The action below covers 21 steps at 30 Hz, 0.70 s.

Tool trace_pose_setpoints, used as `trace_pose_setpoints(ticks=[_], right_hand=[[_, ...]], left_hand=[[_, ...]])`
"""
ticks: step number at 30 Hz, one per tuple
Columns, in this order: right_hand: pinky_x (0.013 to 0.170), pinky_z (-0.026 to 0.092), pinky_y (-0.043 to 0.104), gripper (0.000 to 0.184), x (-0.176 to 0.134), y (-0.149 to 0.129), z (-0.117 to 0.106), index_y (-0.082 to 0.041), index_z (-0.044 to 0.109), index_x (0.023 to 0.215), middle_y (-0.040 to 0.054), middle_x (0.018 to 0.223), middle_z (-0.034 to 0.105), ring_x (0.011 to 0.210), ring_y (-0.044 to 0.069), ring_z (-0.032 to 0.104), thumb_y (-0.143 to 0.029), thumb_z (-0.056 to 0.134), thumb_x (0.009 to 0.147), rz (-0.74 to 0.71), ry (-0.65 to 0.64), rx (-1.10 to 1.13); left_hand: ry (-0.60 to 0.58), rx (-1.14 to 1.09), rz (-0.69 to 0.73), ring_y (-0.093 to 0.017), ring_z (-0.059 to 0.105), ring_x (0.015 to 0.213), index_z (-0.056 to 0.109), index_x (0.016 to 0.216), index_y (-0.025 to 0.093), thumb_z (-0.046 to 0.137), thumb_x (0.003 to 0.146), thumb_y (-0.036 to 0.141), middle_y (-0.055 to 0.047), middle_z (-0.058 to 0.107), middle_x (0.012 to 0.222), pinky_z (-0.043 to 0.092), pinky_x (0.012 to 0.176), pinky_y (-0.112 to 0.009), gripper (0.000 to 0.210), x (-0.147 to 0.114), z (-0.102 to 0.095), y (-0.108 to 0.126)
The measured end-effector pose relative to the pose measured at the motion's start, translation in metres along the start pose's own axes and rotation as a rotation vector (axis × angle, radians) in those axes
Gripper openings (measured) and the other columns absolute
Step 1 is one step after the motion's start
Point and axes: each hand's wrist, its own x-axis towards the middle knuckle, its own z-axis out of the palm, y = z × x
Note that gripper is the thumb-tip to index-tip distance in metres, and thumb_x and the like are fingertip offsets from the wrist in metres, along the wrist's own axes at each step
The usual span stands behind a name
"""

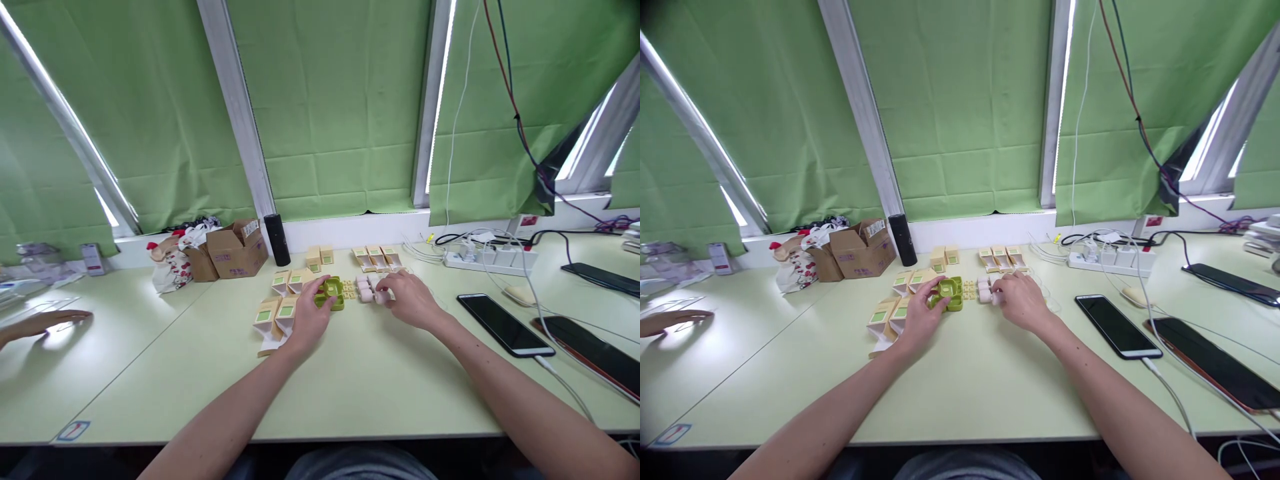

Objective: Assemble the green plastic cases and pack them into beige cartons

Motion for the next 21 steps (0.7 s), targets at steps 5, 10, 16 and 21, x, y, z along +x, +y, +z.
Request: trace_pose_setpoints(ticks=[5,10,16,21], right_hand=[[0.08,0.037,0.037,0.032,-0.003,0.0,0.007,-0.024,0.08,0.1,0.0078,0.106,0.08,0.103,0.029,0.065,-0.002,0.068,0.081,-0.034,-0.021,-0.088],[0.081,0.036,0.037,0.032,-0.003,0.002,0.01,-0.022,0.079,0.102,0.0088,0.106,0.08,0.102,0.029,0.065,-0.002,0.065,0.082,-0.04,-0.063,-0.132],[0.08,0.033,0.035,0.033,-0.001,0.004,0.013,-0.021,0.076,0.099,0.0075,0.101,0.081,0.1,0.028,0.066,0.001,0.066,0.077,-0.019,-0.084,-0.129],[0.081,0.035,0.036,0.03,-0.001,0.004,0.013,-0.021,0.076,0.098,0.0075,0.097,0.08,0.102,0.029,0.065,-0.001,0.066,0.079,0.009,-0.073,-0.13]], left_hand=[[-0.002,0.0,0.003,-0.022,0.069,0.108,0.072,0.136,0.029,0.073,0.09,0.022,-0.008,0.068,0.134,0.059,0.1,-0.039,0.046,0.0,0.001,-0.001],[0.001,0.005,-0.008,-0.022,0.069,0.109,0.072,0.136,0.029,0.073,0.09,0.023,-0.008,0.067,0.136,0.059,0.101,-0.039,0.046,-0.001,0.001,0.001],[0.012,-0.004,0.014,-0.022,0.07,0.108,0.072,0.135,0.028,0.074,0.089,0.021,-0.009,0.069,0.134,0.06,0.101,-0.041,0.047,0.0,0.002,0.0],[0.013,0.01,0.008,-0.022,0.07,0.107,0.073,0.134,0.028,0.074,0.088,0.021,-0.008,0.069,0.131,0.059,0.101,-0.041,0.046,0.0,0.001,0.0]])
